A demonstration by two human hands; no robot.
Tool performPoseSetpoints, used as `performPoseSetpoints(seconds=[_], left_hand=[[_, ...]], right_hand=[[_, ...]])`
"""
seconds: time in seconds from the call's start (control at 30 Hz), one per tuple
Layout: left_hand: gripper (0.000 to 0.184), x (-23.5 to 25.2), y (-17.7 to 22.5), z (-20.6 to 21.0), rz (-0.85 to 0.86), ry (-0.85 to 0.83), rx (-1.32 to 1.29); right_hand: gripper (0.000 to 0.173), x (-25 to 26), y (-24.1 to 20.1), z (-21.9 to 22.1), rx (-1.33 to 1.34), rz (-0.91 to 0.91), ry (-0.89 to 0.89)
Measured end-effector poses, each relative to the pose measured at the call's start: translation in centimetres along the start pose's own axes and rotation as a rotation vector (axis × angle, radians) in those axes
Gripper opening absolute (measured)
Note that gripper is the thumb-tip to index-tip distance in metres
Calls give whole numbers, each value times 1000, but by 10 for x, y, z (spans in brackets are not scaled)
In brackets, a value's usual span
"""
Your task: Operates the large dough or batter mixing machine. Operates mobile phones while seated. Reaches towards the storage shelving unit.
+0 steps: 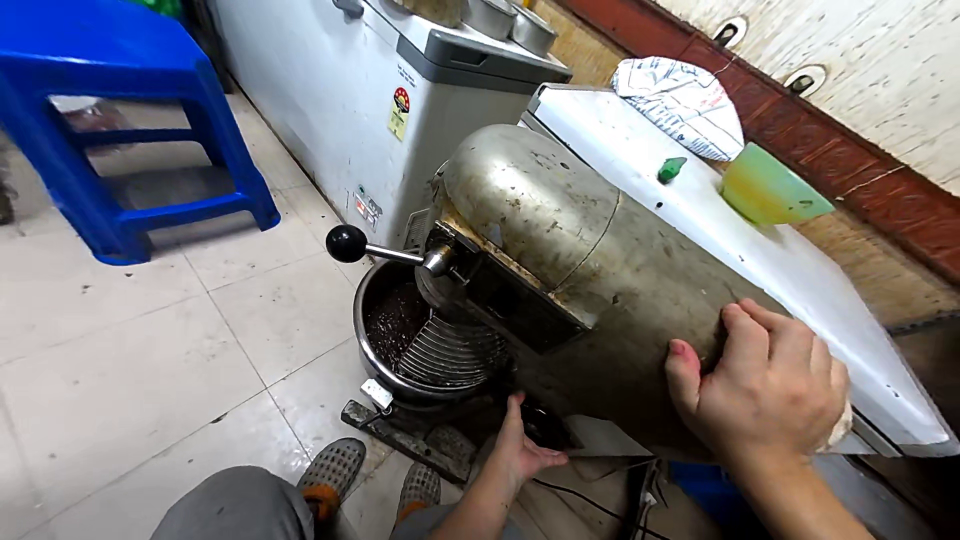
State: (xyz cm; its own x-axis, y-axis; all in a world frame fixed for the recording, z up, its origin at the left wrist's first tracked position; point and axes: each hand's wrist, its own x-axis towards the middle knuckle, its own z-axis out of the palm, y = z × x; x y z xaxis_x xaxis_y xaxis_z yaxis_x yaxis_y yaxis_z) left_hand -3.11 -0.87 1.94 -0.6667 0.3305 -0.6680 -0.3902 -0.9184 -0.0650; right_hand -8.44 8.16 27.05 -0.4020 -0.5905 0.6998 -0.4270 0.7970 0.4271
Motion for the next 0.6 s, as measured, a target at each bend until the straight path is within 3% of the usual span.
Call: performPoseSetpoints(seconds=[0.1, 0.23, 0.27, 0.4, 0.47, 0.53, 0.6], left_hand=[[80, 4, -5, 2, 102, 88, 85], [139, 4, -26, 10, 589, 368, 658], [147, 2, -29, 12, 631, 454, 818], [154, 0, -33, 1, 692, 553, 1215], [151, 0, -34, -19, 799, 482, 1254], [149, 1, -34, -35, 905, 373, 1128], [144, -1, -36, -42, 840, 268, 882]], right_hand=[[73, 1, 0, 1, -15, 6, 14], [73, 0, -11, 3, -16, 63, 4], [74, 0, -15, 5, -22, 85, 11], [76, 0, -19, 7, -23, 95, 10], [76, -1, -19, 6, -16, 101, 11], [76, 0, -18, 6, -18, 100, 21], [77, 0, -19, 7, -17, 97, 25]])
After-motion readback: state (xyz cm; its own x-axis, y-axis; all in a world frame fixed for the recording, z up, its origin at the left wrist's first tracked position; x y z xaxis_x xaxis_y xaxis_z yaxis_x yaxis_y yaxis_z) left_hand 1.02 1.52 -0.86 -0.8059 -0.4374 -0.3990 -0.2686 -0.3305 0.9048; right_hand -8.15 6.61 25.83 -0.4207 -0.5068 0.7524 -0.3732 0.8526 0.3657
